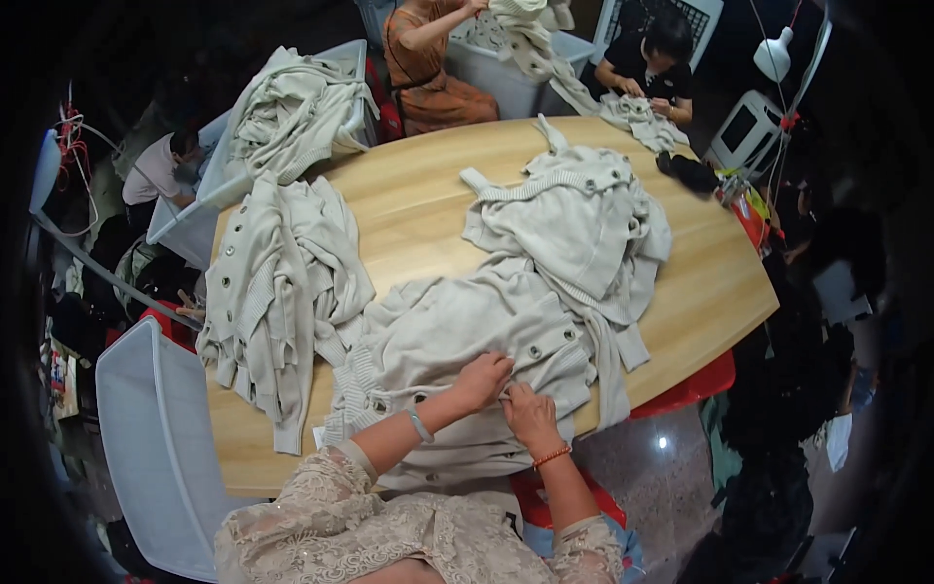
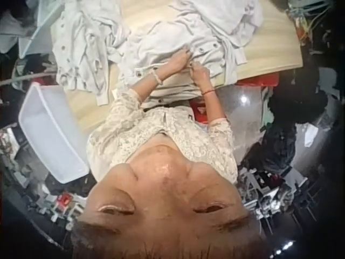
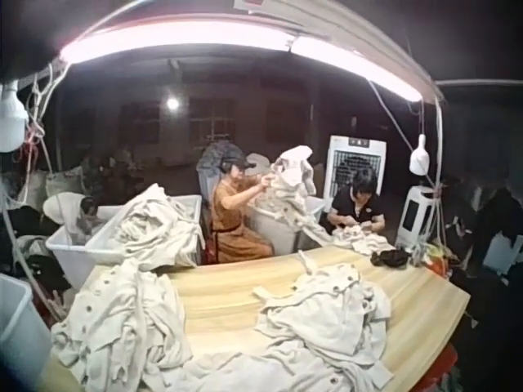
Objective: Inspecting, buttoning, and organizing white knitted cardigans on a work table.
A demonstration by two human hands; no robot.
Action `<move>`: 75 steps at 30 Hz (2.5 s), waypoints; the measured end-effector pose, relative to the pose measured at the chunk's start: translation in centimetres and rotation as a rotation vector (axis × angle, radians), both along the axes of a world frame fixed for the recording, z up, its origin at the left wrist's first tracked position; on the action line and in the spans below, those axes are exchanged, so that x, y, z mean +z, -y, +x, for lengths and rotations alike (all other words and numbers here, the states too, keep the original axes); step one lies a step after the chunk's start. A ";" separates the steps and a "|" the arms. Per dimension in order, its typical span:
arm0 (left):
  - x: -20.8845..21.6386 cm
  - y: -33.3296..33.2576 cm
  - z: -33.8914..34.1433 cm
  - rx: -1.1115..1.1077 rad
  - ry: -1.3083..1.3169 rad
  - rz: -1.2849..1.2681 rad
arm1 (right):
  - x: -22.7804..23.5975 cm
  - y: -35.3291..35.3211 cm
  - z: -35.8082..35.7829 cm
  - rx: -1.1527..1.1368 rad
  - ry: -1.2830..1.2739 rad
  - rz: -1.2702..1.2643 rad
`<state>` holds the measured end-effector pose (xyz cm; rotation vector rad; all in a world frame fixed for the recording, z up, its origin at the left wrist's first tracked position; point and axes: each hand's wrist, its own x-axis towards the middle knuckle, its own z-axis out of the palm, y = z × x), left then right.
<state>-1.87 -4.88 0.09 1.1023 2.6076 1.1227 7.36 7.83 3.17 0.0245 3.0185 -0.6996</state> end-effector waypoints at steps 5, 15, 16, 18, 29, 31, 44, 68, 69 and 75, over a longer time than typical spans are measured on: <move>-0.3 -1.6 -0.3 -0.068 -0.015 -0.243 | -0.6 -1.5 0.3 0.049 -0.019 -0.033; -0.5 -0.6 -2.0 0.177 1.029 0.255 | 1.1 -3.2 -3.1 0.090 -0.001 -0.337; -0.7 -0.6 -2.0 0.211 1.002 0.246 | 1.3 -3.3 -3.2 0.020 0.027 -0.378; -1.1 -0.6 -1.8 0.242 1.168 0.441 | 1.6 -3.5 -3.5 0.075 0.012 -0.361; -0.7 0.2 -0.9 0.264 1.074 0.374 | 0.3 -5.2 -4.9 0.380 -0.002 -0.300; -0.7 0.4 -0.7 0.201 1.003 0.287 | 0.2 -5.3 -4.8 0.367 0.035 -0.269; -0.1 0.8 2.0 0.200 0.376 0.099 | -0.1 -5.6 -4.9 0.433 0.040 -0.391; 0.7 -1.0 2.8 0.304 -0.036 -0.215 | -0.4 -13.1 -3.1 0.287 0.131 0.005; 0.8 -2.0 2.6 0.278 -0.021 -0.220 | -0.5 -13.2 -3.0 0.279 0.114 -0.037; -0.6 -8.0 0.6 -0.030 0.110 -0.142 | -1.0 -12.0 -2.0 0.191 0.104 -0.104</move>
